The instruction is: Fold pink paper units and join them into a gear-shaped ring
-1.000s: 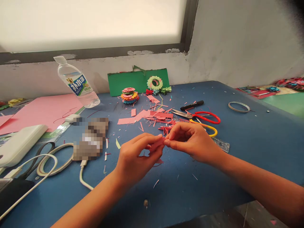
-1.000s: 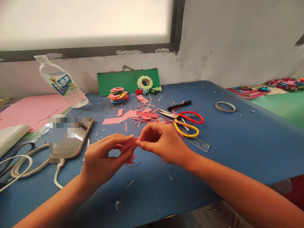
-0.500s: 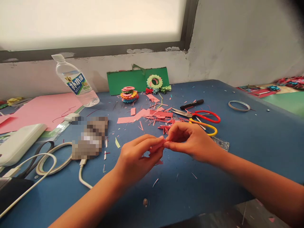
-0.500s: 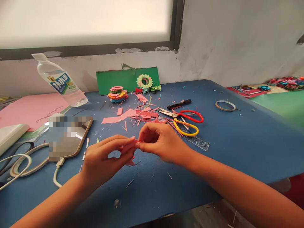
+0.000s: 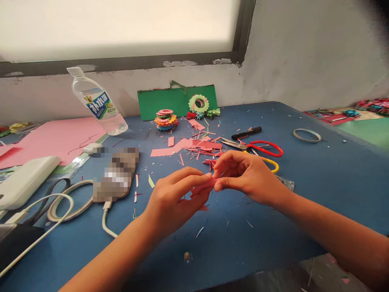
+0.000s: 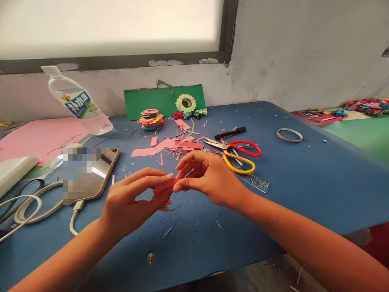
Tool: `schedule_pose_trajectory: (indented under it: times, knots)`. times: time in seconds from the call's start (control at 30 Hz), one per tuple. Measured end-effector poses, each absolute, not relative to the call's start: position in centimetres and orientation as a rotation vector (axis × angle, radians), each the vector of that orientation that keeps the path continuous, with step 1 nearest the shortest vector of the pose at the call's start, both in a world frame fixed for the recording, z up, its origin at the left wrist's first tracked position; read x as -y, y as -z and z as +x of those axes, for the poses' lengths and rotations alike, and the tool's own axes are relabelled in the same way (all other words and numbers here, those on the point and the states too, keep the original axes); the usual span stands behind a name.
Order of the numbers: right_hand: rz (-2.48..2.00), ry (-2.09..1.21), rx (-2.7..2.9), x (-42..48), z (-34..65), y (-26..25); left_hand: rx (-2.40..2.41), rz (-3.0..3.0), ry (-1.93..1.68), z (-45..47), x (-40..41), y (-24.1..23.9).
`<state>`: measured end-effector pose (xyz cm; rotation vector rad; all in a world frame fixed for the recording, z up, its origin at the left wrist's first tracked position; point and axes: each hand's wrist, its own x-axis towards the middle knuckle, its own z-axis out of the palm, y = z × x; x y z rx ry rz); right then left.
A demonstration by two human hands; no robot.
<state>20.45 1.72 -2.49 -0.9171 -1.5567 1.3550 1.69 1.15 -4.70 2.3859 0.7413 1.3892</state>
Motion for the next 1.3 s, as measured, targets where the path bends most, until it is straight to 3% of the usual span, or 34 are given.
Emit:
schedule_pose_trajectory:
  times: [0.33, 0.5, 0.87, 1.3]
  knots:
    - [-0.825, -1.370, 1.559, -1.9, 20.2, 2.9, -0.693, 2.324, -1.349, 1.7, -1.1, 4.7]
    - [-0.691, -1.024, 1.662, -1.5, 20.4, 2.7, -0.818, 2.165, -1.368, 1.8, -0.9, 4.3]
    - [-0.375, 0.106, 2.168, -1.9, 20.9, 2.9, -0.631, 2.428, -1.563, 1.6, -1.3, 3.7]
    - [-0.235, 0.247, 2.294, -1.4, 21.9, 2.7, -0.453, 2.519, -1.585, 1.1, -0.7, 4.3]
